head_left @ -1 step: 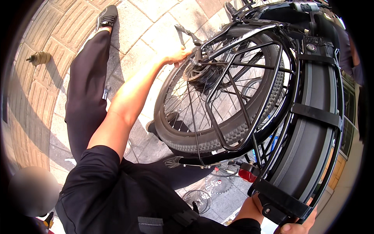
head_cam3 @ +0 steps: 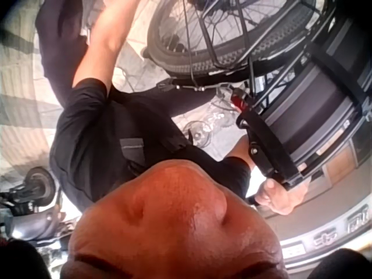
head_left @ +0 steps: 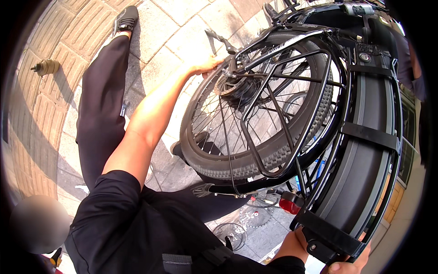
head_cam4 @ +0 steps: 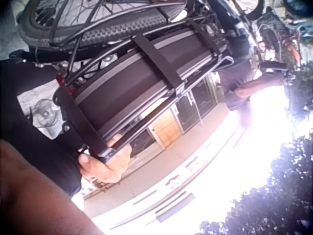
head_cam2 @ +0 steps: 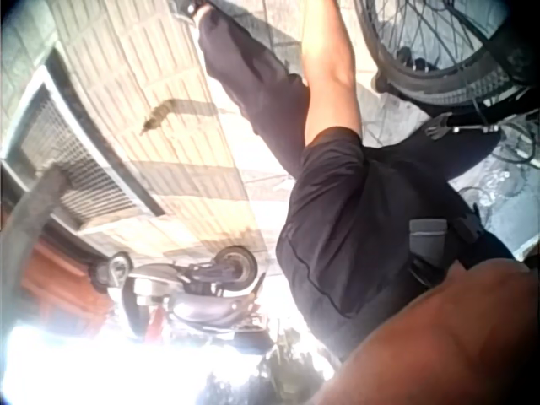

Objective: The person carries a bicycle tire out of a shop, places it on the ground, then uses a wrench to loosen and tighten the rear axle nuts of an electric bicycle. The person also adjusts the rear rack and checks the wheel alignment.

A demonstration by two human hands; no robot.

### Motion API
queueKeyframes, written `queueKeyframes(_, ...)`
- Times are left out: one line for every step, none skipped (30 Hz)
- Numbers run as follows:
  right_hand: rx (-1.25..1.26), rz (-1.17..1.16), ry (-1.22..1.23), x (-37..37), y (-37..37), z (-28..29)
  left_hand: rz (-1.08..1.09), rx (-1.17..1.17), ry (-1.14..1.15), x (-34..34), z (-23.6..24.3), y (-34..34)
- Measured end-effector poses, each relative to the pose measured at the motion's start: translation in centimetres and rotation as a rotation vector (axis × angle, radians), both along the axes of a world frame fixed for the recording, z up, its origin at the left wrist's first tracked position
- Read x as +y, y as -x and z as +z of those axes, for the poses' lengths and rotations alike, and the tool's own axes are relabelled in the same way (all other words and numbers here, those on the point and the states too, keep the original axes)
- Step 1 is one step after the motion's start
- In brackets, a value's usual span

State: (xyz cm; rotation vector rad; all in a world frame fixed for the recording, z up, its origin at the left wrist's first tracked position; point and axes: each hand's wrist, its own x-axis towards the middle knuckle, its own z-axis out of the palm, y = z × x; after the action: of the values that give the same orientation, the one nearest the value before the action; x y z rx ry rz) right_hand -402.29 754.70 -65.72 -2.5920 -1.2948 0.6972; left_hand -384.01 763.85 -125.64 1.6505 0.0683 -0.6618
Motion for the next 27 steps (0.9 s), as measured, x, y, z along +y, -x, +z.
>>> queueKeyframes(-0.002,-0.003,0.001,-0.1,0.1,0.0,0.024,0.051,0.087,0.2,0.1,0.4)
queueKeyframes(-0.001,-0.005,0.002,-0.1,0.1,0.0,0.049,0.102,0.175,0.3,0.1,0.7)
queueKeyframes(-0.005,-0.002,0.006,-0.1,0.1,0.1,0.071,0.207,0.281,0.5,0.0,0.7)
queueKeyframes(-0.006,0.0,0.005,0.0,0.1,0.1,0.062,0.201,0.359,0.3,-0.3,0.8)
queueKeyframes(-0.006,0.002,0.007,0.1,0.1,0.1,0.053,0.195,0.436,-0.1,-0.8,1.1)
queueKeyframes(-0.008,0.003,0.01,0.2,0.1,0.2,0.041,0.188,0.516,-0.2,-0.5,1.3)
queueKeyframes(-0.011,0.004,0.012,0.2,0.0,0.1,0.043,0.194,0.535,-0.2,-0.2,1.5)
queueKeyframes(-0.011,0.006,0.013,0.3,0.0,0.1,0.023,0.199,0.518,0.0,0.0,1.4)
queueKeyframes(-0.01,0.007,0.014,0.3,0.0,0.1,0.004,0.206,0.501,0.0,0.1,1.4)
queueKeyframes(-0.009,0.007,0.017,0.4,0.0,0.1,-0.016,0.213,0.485,0.0,0.1,1.4)
queueKeyframes(-0.01,0.008,0.017,0.4,0.0,0.1,-0.004,0.211,0.486,-0.2,0.1,1.5)
queueKeyframes(-0.01,0.005,0.02,0.4,-0.1,0.0,0.006,0.21,0.486,-0.3,0.2,1.6)
queueKeyframes(-0.012,0.004,0.022,0.5,-0.1,0.1,0.016,0.209,0.485,-0.3,0.2,1.6)
queueKeyframes(-0.013,0.004,0.023,0.5,0.0,0.1,0.013,0.19,0.48,-0.6,-0.2,1.6)
queueKeyframes(-0.012,0.007,0.023,0.5,0.0,0.2,0.012,0.171,0.475,-0.8,-0.5,1.6)
queueKeyframes(-0.016,0.007,0.025,0.5,0.0,0.2,0.011,0.151,0.47,-1.0,-0.8,1.5)
queueKeyframes(-0.016,0.009,0.024,0.5,0.0,0.3,0.014,0.137,0.455,-1.1,-1.1,1.2)
queueKeyframes(-0.018,0.007,0.027,0.5,0.0,0.3,0.013,0.125,0.439,-1.1,-0.8,1.1)
queueKeyframes(-0.017,0.003,0.025,0.4,0.0,0.2,0.011,0.112,0.423,-1.1,-0.6,1.0)
queueKeyframes(-0.019,0.001,0.026,0.4,0.1,0.3,0.018,0.11,0.397,-1.0,-0.3,1.1)
queueKeyframes(-0.022,0.0,0.027,0.5,0.1,0.3,0.026,0.106,0.372,-0.5,0.7,1.4)
queueKeyframes(-0.025,-0.001,0.029,0.5,0.0,0.3,0.033,0.102,0.348,-0.2,1.3,1.5)
queueKeyframes(-0.026,-0.004,0.029,0.5,0.1,0.3,0.033,0.108,0.344,-0.3,1.3,1.4)
queueKeyframes(-0.027,-0.004,0.03,0.5,0.1,0.2,0.037,0.114,0.34,-0.3,1.1,1.4)
queueKeyframes(-0.029,-0.002,0.029,0.5,0.1,0.2,0.041,0.121,0.335,-0.2,1.0,1.4)
queueKeyframes(-0.031,-0.001,0.029,0.6,0.0,0.3,0.046,0.123,0.357,-0.2,0.9,1.4)
queueKeyframes(-0.034,0.001,0.031,0.6,0.1,0.2,0.05,0.126,0.38,-0.2,0.9,1.4)
